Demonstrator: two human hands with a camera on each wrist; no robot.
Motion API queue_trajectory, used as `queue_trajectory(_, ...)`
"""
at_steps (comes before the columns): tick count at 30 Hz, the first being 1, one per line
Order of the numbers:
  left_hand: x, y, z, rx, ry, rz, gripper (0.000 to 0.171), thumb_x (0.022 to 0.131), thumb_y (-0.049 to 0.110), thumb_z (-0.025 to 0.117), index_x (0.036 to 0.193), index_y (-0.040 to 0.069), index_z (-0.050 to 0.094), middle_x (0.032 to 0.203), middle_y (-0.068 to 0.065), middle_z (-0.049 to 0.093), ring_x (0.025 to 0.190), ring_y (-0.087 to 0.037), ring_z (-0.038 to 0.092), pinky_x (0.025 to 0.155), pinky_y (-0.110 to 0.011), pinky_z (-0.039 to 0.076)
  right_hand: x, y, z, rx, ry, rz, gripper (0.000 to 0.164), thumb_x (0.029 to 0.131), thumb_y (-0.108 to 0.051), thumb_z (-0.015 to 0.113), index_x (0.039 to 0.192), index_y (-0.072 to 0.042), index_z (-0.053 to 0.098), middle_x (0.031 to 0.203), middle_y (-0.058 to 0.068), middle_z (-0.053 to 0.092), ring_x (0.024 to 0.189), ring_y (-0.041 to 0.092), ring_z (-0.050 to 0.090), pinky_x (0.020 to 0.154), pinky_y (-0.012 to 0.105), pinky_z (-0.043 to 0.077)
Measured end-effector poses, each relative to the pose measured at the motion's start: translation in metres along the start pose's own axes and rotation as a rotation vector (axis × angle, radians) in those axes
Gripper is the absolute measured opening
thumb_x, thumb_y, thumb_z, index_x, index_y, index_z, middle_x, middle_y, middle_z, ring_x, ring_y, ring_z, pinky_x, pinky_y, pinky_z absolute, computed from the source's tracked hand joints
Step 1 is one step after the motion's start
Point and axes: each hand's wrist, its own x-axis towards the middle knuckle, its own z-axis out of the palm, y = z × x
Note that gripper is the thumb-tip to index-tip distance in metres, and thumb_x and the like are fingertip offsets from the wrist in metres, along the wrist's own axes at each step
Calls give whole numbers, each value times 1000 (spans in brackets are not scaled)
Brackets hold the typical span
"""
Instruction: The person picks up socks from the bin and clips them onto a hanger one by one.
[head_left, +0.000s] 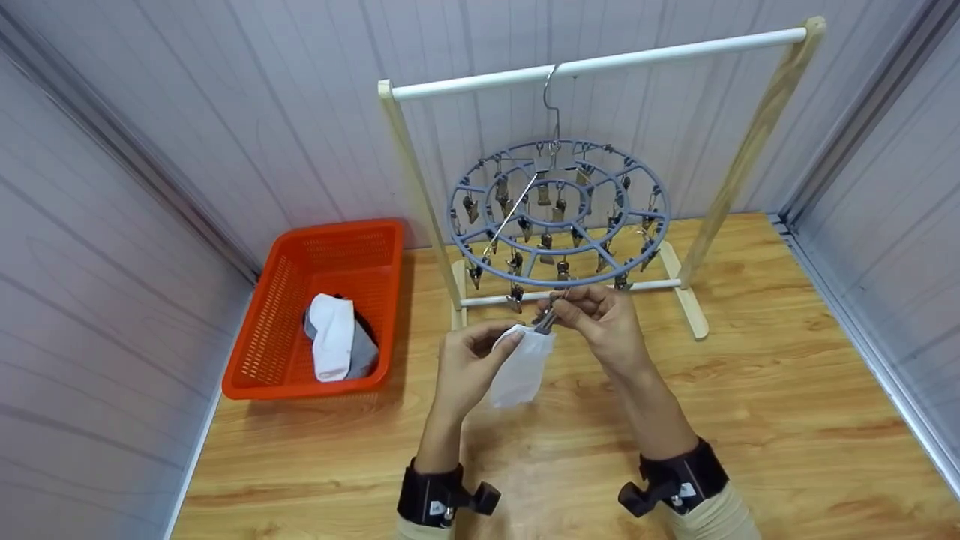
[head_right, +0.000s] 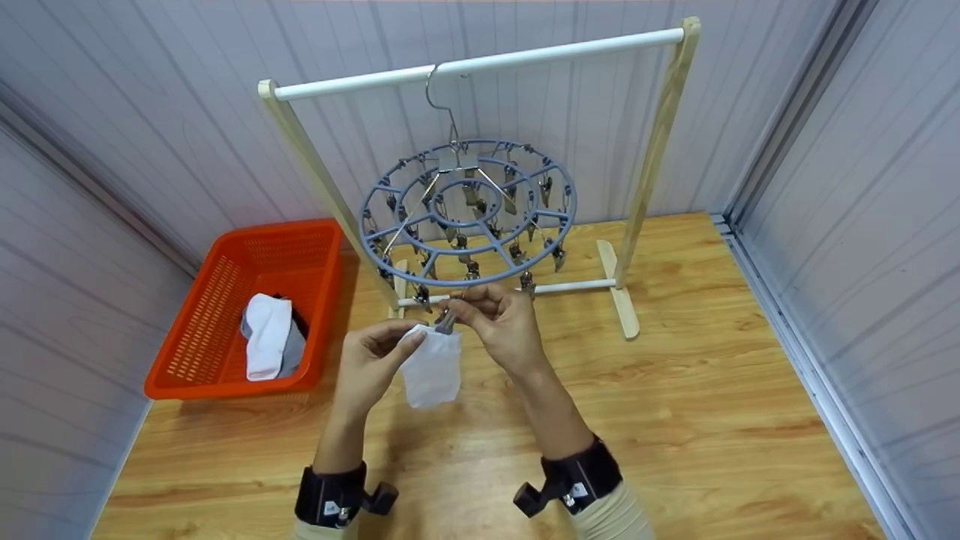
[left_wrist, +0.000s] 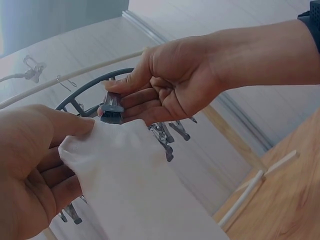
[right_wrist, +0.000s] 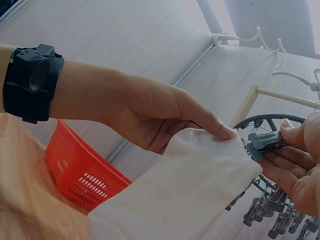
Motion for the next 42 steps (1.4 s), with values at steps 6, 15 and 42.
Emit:
queue_trajectory(6,1,0,1,-44,23,36,12,95,8,81,103,0,82,95,-8,80,83,-17,75,73,-26,59,1,0,1,-4,8,9,16,99,6,69,103,22,66,98,22,78,90,25,79,86,43,62)
queue_trajectory(15,2,1,2,-86,29,51,12,94,6,81,103,-2,82,97,-9,81,85,-19,77,74,-28,61,1,-1,3,7,22,11,14,99,4,71,100,17,67,101,33,74,95,29,79,89,45,61)
queue_trajectory(42,1,0,4,-102,51,111,13,95,4,79,106,-2,82,102,-10,80,93,-23,77,81,-31,62,-5,1,10,-62,2,70,15,97,4,73,105,15,68,101,15,80,92,23,78,86,38,63)
